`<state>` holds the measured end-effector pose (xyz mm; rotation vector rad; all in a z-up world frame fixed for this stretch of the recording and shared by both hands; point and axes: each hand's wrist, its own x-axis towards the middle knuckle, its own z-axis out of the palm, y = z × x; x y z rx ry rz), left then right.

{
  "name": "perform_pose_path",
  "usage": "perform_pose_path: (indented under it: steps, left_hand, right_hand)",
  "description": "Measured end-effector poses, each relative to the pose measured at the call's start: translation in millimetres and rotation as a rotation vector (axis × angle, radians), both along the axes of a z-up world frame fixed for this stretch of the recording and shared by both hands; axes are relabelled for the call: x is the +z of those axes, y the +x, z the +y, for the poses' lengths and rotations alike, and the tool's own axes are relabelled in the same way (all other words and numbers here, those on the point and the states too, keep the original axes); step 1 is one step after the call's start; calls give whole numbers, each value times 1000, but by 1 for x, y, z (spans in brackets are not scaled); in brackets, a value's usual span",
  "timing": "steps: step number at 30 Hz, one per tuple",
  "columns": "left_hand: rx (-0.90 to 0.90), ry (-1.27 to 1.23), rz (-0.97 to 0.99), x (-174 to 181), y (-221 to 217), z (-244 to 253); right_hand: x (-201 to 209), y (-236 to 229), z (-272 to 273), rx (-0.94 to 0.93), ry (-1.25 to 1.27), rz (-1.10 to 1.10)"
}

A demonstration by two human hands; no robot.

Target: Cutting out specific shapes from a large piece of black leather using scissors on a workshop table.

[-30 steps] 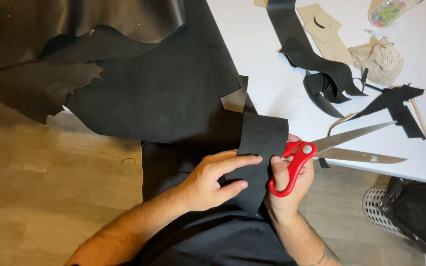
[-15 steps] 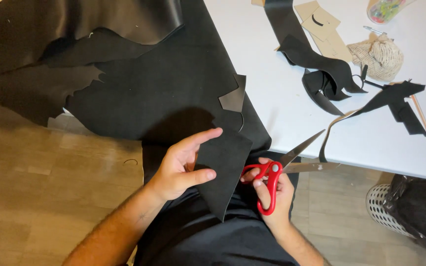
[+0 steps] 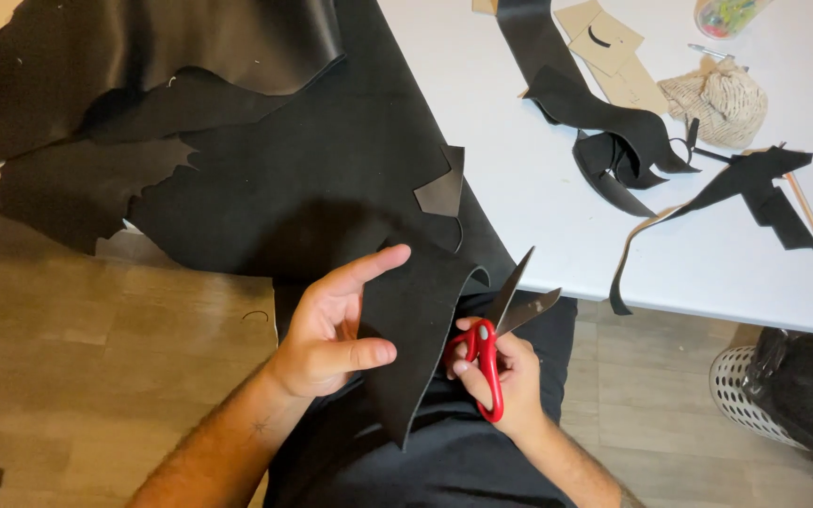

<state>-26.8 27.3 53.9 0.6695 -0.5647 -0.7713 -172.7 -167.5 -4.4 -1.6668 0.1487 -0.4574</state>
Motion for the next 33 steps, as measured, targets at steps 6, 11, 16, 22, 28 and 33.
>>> perform_pose_path:
  steps: [6, 11, 16, 22, 28, 33]
  left_hand:
    - [173, 299, -424, 22, 15, 5]
    - [226, 345, -653, 27, 26, 12]
    - [152, 369, -633, 20, 20, 11]
    - [155, 383, -614, 14, 18, 13]
    - [161, 371, -626, 16, 20, 14]
    - [157, 378, -631, 12, 20, 14]
  right_hand:
    - [2, 1, 0, 85, -156, -104]
    - [3, 3, 1, 72, -134, -120]
    - [1, 4, 1, 93, -141, -98]
    - [2, 5, 2, 87, -156, -79]
    - [3, 6, 3, 98, -166, -69]
    - [1, 5, 3, 89, -154, -33]
